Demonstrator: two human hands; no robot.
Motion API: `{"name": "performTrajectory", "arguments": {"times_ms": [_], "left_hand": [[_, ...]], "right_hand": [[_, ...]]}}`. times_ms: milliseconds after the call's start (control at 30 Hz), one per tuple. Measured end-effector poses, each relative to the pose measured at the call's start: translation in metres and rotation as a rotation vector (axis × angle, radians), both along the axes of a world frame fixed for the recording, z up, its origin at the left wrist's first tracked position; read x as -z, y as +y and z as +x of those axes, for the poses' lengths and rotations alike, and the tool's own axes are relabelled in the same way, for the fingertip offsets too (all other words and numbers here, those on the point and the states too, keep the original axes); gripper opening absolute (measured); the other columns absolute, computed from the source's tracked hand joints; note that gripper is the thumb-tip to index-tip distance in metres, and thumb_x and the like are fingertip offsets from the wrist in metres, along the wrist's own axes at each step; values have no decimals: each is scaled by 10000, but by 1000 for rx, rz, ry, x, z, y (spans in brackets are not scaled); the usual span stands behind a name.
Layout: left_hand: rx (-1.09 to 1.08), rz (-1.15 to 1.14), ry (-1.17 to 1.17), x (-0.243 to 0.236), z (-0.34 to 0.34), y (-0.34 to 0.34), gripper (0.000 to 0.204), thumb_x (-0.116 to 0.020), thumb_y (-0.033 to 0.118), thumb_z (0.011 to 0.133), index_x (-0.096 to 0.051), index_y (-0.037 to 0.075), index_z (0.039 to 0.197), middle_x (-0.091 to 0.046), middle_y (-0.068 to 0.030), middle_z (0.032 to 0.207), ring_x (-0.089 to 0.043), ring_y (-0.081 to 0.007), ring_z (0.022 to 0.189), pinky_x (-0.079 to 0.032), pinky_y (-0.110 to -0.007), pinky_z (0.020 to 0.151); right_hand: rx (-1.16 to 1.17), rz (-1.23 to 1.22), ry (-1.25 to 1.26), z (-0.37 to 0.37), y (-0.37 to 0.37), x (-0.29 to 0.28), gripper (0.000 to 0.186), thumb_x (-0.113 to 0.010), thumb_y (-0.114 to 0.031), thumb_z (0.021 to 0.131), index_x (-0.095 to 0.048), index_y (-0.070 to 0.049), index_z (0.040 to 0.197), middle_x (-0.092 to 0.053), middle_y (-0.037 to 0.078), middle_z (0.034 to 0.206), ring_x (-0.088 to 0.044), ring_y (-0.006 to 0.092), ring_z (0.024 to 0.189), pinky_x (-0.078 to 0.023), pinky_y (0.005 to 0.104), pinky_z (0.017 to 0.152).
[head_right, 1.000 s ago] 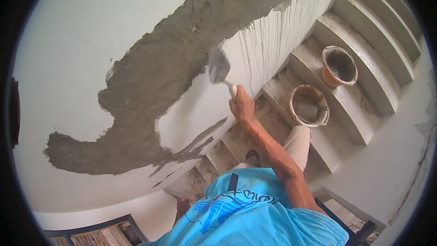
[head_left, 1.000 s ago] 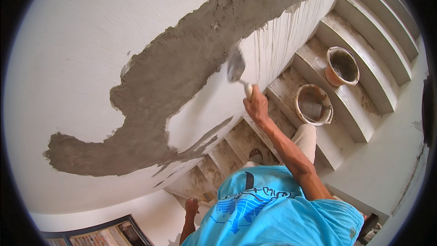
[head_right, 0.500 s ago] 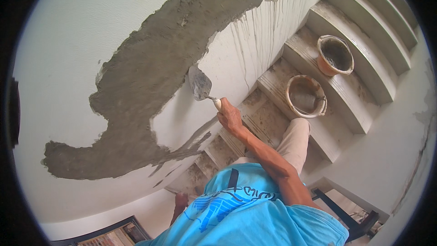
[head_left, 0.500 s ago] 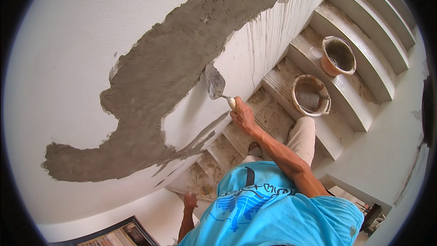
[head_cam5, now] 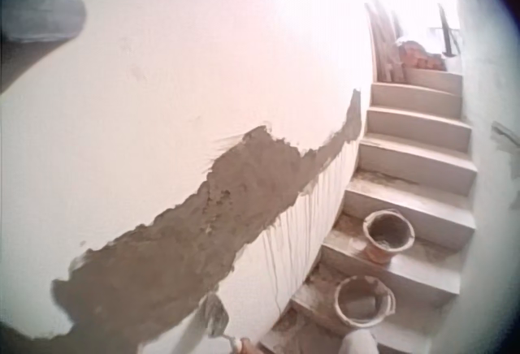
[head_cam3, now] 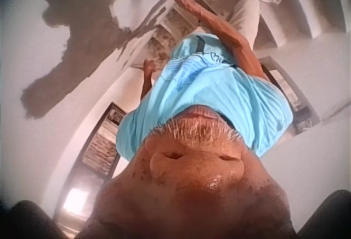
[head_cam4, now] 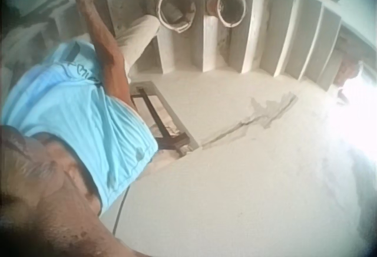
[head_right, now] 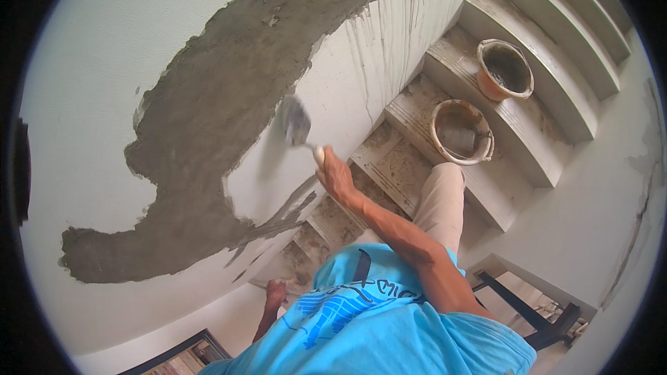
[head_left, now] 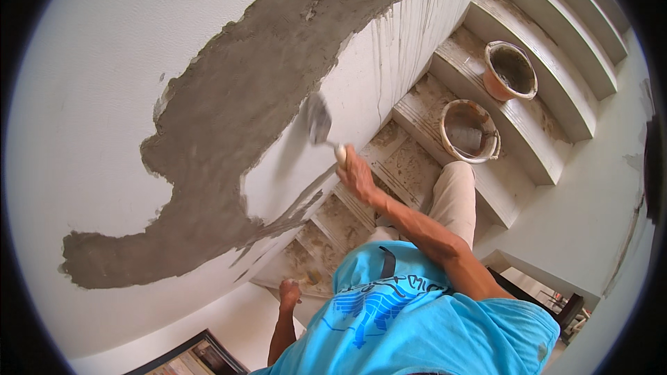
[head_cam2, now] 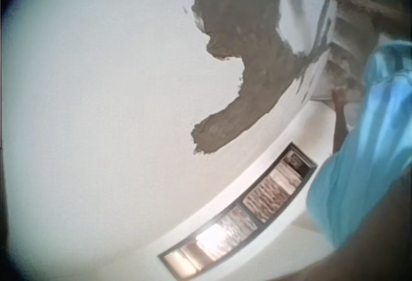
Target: The person applies wet cement to a curved wall using a trowel and a brush. They repeatedly scoop cement from a bucket and spread it along the wall surface, smoothing the material with the trowel.
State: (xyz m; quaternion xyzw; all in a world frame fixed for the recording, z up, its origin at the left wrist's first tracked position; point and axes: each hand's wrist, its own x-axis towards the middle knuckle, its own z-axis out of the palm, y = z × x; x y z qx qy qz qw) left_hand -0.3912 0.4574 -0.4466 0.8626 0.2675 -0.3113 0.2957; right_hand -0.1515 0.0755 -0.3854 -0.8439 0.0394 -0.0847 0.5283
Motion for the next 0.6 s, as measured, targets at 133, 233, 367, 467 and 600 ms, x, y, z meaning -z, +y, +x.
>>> {"name": "performTrajectory", "arguments": {"times_ms": [133, 233, 367, 467, 600], "left_hand": [[8, 86, 67, 30, 7, 21, 320, -532, 200, 927, -654, -75, 819, -646, -200, 609, -670, -320, 498, -574, -427, 532], [20, 72, 22, 34, 31, 13, 314, -525, 204, 940, -669, -68, 882, -651, -185, 627, -656, -289, 494, -562, -414, 508], [-102, -130, -108, -17, 69, -57, 308, -503, 192, 966, -655, -68, 1030, -629, -125, 684, -583, -208, 472, -518, -351, 432], [-88, -303, -135, -56, 105, -112, 319, -498, 198, 986, -621, -54, 1139, -585, -75, 726, -516, -145, 475, -475, -294, 398], [-5, -566, -152, -67, 164, -188, 339, -503, 266, 1022, -617, -23, 1159, -543, -34, 709, -499, -100, 499, -459, -273, 402]], "right_hand": [[-234, -52, 135, -46, -20, 20, 361, -627, -53, 808, -409, -44, 1096, -601, 261, 851, -606, 497, 840, -451, 545, 722], [-124, -20, 102, -52, -60, 18, 359, -620, -57, 797, -436, -48, 1105, -606, 265, 858, -596, 500, 828, -450, 539, 716], [160, 135, 48, -66, -117, 13, 370, -619, -102, 761, -506, -19, 1104, -607, 201, 824, -617, 339, 701, -495, 454, 665], [421, 377, 291, -88, -157, -4, 360, -630, -109, 734, -543, -11, 1069, -602, 124, 820, -593, 221, 647, -504, 373, 561], [683, 511, 230, -143, -200, 30, 314, -613, -83, 730, -571, -3, 1032, -572, 73, 750, -567, 152, 550, -470, 302, 450]]}}
